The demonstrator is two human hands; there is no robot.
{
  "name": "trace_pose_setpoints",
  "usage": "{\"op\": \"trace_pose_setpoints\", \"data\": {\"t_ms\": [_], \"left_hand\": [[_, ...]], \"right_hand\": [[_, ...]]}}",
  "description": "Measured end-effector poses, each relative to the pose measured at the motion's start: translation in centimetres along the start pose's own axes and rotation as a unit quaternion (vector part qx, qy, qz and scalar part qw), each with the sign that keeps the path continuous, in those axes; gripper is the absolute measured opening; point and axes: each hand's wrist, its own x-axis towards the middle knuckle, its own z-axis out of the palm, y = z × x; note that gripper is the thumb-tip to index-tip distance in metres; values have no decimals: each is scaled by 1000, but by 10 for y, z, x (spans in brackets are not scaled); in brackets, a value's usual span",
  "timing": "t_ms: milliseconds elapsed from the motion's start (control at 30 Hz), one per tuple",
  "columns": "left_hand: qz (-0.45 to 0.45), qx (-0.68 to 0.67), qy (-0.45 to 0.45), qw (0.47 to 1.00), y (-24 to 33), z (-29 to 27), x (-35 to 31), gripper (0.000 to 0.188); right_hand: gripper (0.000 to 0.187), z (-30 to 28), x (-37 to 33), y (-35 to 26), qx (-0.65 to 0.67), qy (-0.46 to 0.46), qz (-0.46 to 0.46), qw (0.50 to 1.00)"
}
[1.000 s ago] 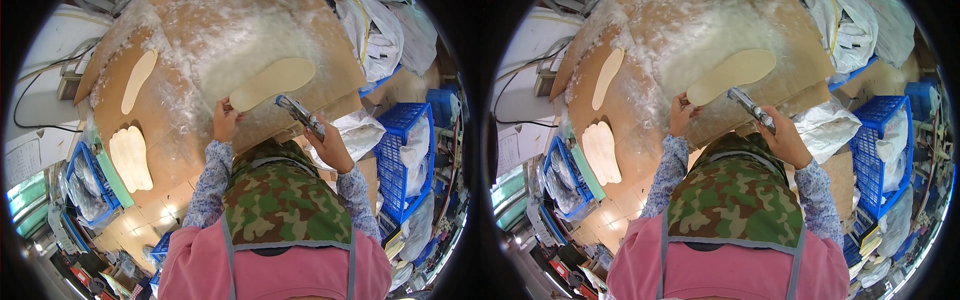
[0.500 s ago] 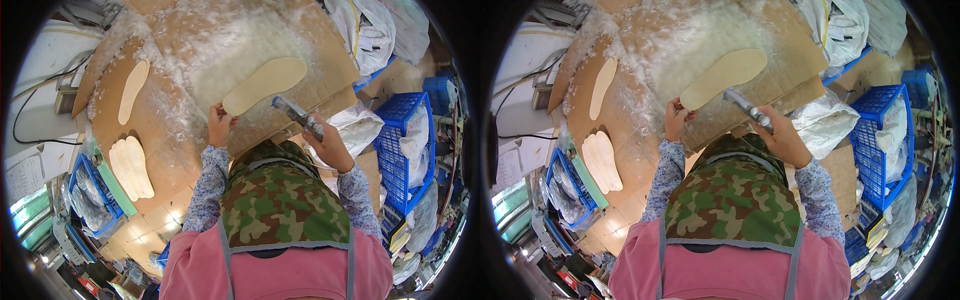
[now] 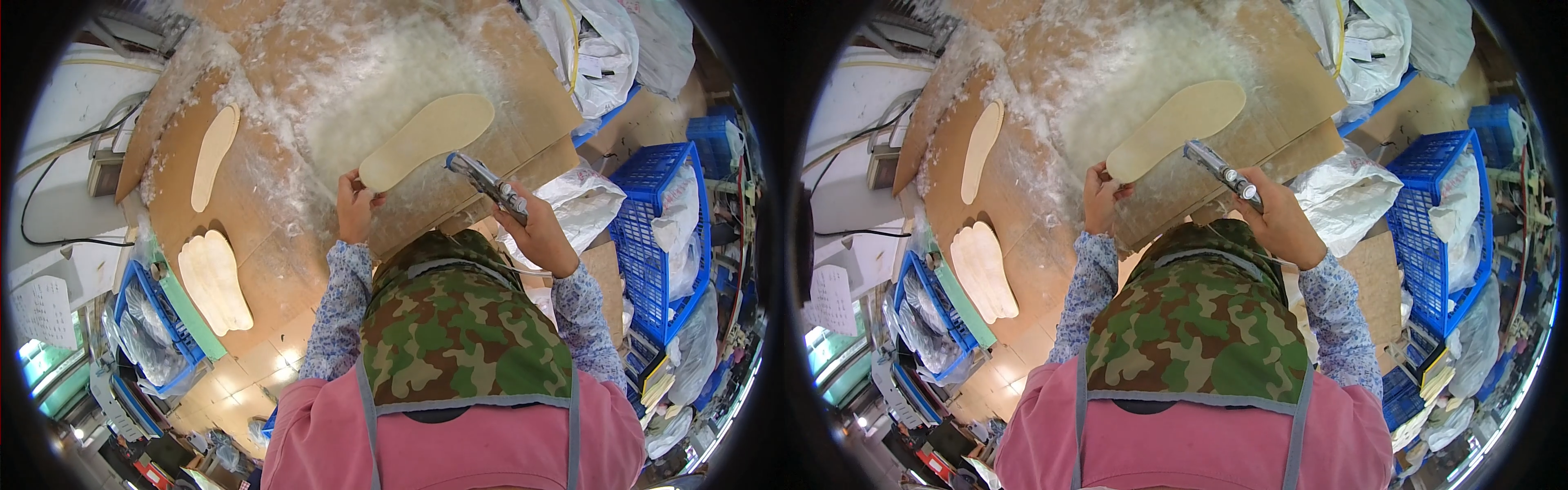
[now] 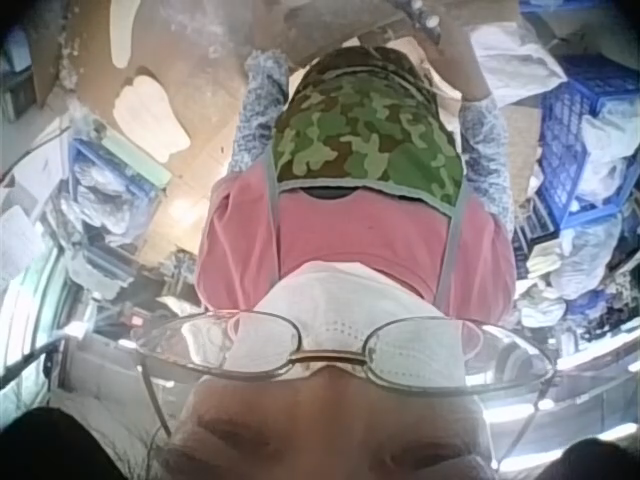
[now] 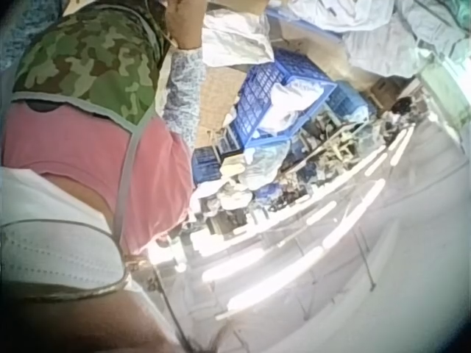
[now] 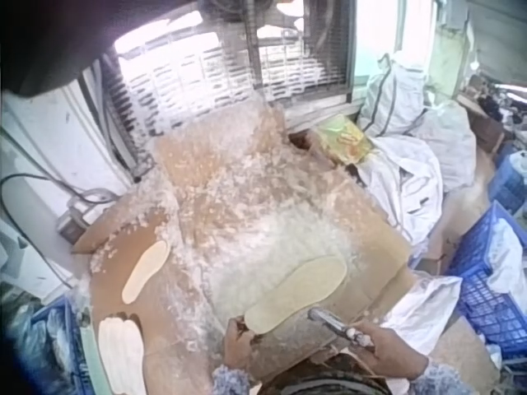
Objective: Apply adhesive to shoe insoles using a spray gun and stack them.
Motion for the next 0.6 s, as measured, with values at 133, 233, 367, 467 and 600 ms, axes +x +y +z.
{"op": "trace_pose_setpoints", "data": {"t_ms": [133,233,367,467,600], "left_hand": [[8,-26,-11,1000,-1,0,0,34],[6,-21,-13,1000,-1,-1,1,34],[7,-7,-12,1000,-2,-1,1,33],[4,-12,-16,1000,-2,0,1,33],[5,4,-13,1000,-1,-1,1,32]], "right_hand": [[24,-5,1,5,-5,30,15,999],[24,-11,-1,10,-14,47,30,998],[23,-17,-1,17,-23,90,22,995],[22,-20,-2,22,-20,123,29,992],[22,-26,-6,27,4,136,50,989]]}}
